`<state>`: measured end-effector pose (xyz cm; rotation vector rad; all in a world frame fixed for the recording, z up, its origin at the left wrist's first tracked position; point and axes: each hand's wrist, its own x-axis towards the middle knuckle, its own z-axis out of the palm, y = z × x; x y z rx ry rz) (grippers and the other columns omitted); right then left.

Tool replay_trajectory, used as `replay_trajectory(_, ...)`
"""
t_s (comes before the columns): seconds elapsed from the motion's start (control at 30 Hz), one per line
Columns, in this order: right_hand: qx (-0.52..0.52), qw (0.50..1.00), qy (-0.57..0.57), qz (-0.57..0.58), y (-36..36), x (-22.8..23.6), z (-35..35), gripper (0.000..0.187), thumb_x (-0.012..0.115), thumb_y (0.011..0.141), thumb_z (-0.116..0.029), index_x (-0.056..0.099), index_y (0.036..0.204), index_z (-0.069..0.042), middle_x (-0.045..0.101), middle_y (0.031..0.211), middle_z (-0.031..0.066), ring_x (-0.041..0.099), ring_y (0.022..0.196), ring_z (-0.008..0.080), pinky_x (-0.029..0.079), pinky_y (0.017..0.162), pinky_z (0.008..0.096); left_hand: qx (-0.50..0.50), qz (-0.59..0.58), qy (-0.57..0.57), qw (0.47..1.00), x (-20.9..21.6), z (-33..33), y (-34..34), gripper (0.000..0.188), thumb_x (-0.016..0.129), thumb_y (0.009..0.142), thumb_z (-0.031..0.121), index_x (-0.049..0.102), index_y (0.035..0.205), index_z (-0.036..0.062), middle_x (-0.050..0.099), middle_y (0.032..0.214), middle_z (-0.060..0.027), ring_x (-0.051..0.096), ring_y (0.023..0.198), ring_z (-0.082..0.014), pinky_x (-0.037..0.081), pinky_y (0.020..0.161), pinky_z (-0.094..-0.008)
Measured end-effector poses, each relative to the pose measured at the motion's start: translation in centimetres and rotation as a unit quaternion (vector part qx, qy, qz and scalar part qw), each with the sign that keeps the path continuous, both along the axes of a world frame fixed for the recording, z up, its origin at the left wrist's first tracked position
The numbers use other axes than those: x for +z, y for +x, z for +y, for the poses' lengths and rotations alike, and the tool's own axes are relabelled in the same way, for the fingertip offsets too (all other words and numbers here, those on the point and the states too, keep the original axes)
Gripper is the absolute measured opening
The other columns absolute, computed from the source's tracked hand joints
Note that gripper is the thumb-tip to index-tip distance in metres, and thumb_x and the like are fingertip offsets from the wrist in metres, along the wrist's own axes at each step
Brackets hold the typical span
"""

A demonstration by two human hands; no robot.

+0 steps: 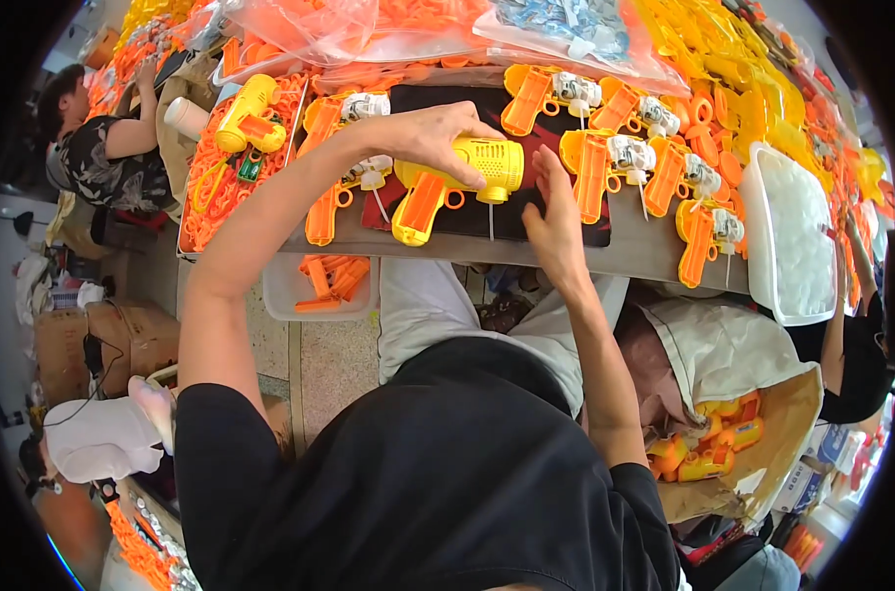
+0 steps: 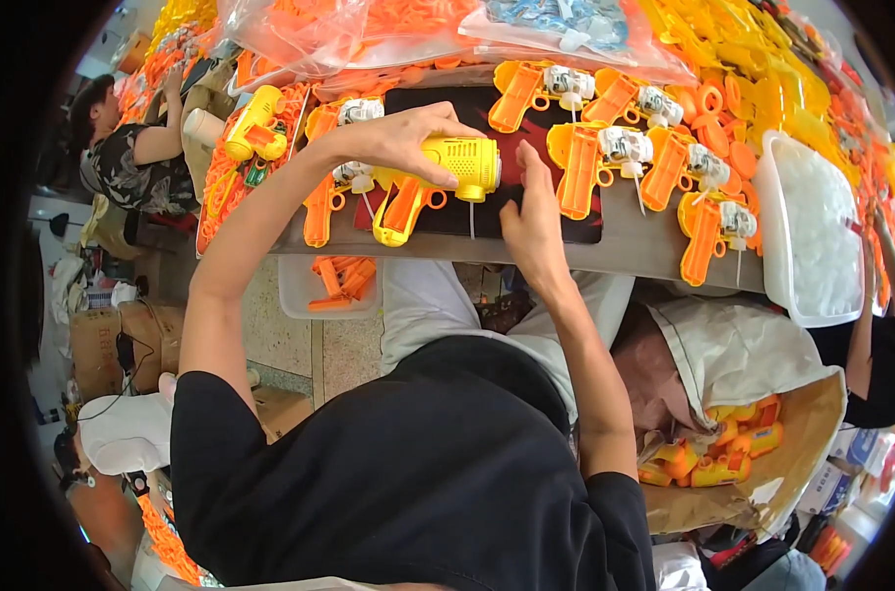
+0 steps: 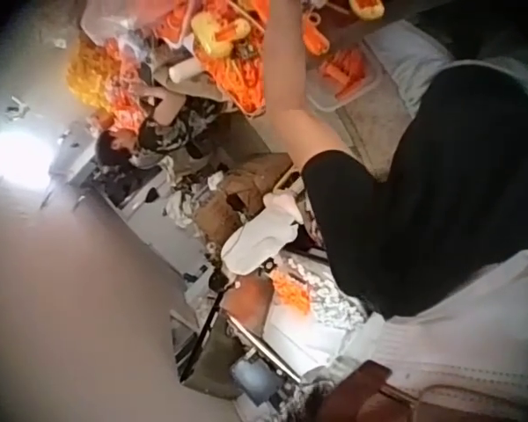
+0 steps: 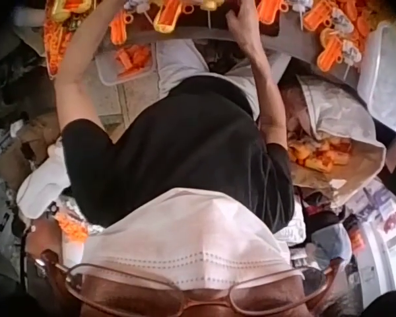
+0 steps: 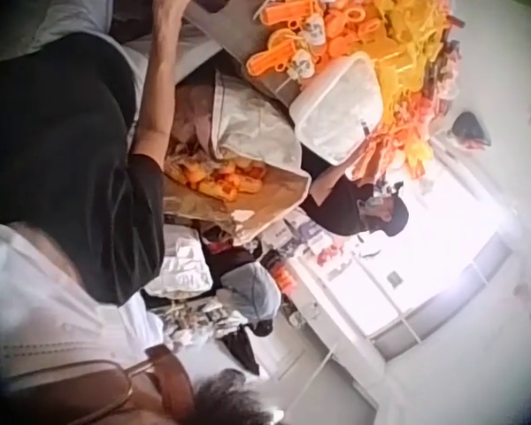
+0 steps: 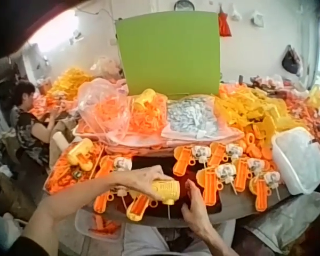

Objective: Assemble components onto toy blasters at a factory workstation.

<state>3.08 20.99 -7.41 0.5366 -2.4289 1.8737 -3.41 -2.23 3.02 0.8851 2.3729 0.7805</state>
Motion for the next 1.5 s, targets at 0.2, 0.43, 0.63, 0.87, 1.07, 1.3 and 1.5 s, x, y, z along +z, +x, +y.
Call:
replay_trajectory(0.2, 0.028, 0.998, 0.037, 0.031, -1.5, -1.7, -1.7, 0.093, 0.059, 0.075, 0.014, 0.020, 0.158, -0.003, 0.047, 0.146, 0.0217, 0.044, 0.139, 0.0339, 0.035, 0.117, 0.0407, -0.014, 0.125, -0.053, 0.991, -4.2, -1.2, -0.3, 0.077, 0.076, 0.077, 0.037, 0.053, 0.142, 0.0047, 0.046, 0.128, -0.0149, 0.045, 0.123, -0.0307, 0.040, 0.104, -0.0418)
replay_trajectory(0.43, 0.046, 0.992, 0.104, 0.060, -3.2, -1.9, -1.4, 0.097, 0.068, 0.074, 0.008, 0.020, 0.158, -0.004, 0.051, 0.138, 0.0224, 0.050, 0.129, 0.0370, 0.041, 0.110, 0.0422, 0.004, 0.111, -0.101, 0.989, -3.0, 0.8, 0.8, 0.074, 0.076, 0.072, 0.029, 0.050, 0.137, 0.0054, 0.057, 0.127, -0.0164, 0.057, 0.119, -0.0337, 0.047, 0.100, -0.0450)
replay_trajectory(0.63, 0.063, 0.995, 0.070, 0.031, -3.3, -1.5, -1.1, 0.096, 0.068, 0.073, 0.008, 0.024, 0.157, -0.004, 0.053, 0.135, 0.0225, 0.051, 0.128, 0.0361, 0.042, 0.111, 0.0423, 0.010, 0.123, -0.102, 0.987, -2.0, 1.2, 0.4, 0.067, 0.077, 0.068, 0.029, 0.054, 0.127, 0.0073, 0.066, 0.114, -0.0176, 0.062, 0.111, -0.0371, 0.052, 0.091, -0.0482)
replay_trajectory(0.87, 0.066, 0.997, 0.044, 0.014, -3.3, -1.2, -1.0, 0.093, 0.065, 0.072, 0.010, 0.028, 0.155, -0.004, 0.055, 0.134, 0.0205, 0.052, 0.126, 0.0348, 0.043, 0.111, 0.0407, 0.019, 0.114, -0.136, 0.984, -2.2, 1.8, 0.7, 0.066, 0.076, 0.067, 0.022, 0.047, 0.125, 0.0081, 0.067, 0.104, -0.0198, 0.065, 0.100, -0.0403, 0.052, 0.083, -0.0483)
replay_trajectory(1.07, 0.074, 0.997, 0.025, 0.028, -3.2, -1.1, -1.0, 0.089, 0.063, 0.069, 0.013, 0.029, 0.151, 0.005, 0.055, 0.127, 0.0210, 0.048, 0.119, 0.0387, 0.040, 0.107, 0.0435, -0.022, 0.117, -0.180, 0.976, -1.8, 2.1, 0.7, 0.076, 0.075, 0.073, 0.020, 0.040, 0.138, 0.0023, 0.055, 0.125, -0.0200, 0.056, 0.118, -0.0346, 0.051, 0.091, -0.0460)
replay_trajectory(1.3, 0.062, 0.997, 0.051, 0.006, -3.1, -0.6, -1.3, 0.090, 0.062, 0.069, 0.013, 0.032, 0.152, -0.001, 0.056, 0.133, 0.0172, 0.050, 0.124, 0.0341, 0.042, 0.109, 0.0421, -0.035, 0.088, -0.240, 0.966, -1.4, 2.6, 1.0, 0.076, 0.075, 0.078, 0.017, 0.036, 0.139, -0.0058, 0.049, 0.125, -0.0205, 0.051, 0.121, -0.0361, 0.051, 0.095, -0.0449)
replay_trajectory(1.5, 0.104, 0.993, 0.046, 0.014, -4.1, -1.1, -0.8, 0.086, 0.068, 0.075, 0.005, 0.030, 0.153, 0.000, 0.054, 0.136, 0.0169, 0.049, 0.127, 0.0327, 0.039, 0.111, 0.0400, -0.033, 0.153, -0.180, 0.971, -2.4, 2.3, 1.3, 0.062, 0.076, 0.073, 0.017, 0.041, 0.119, -0.0037, 0.051, 0.110, -0.0190, 0.055, 0.108, -0.0376, 0.054, 0.081, -0.0471)
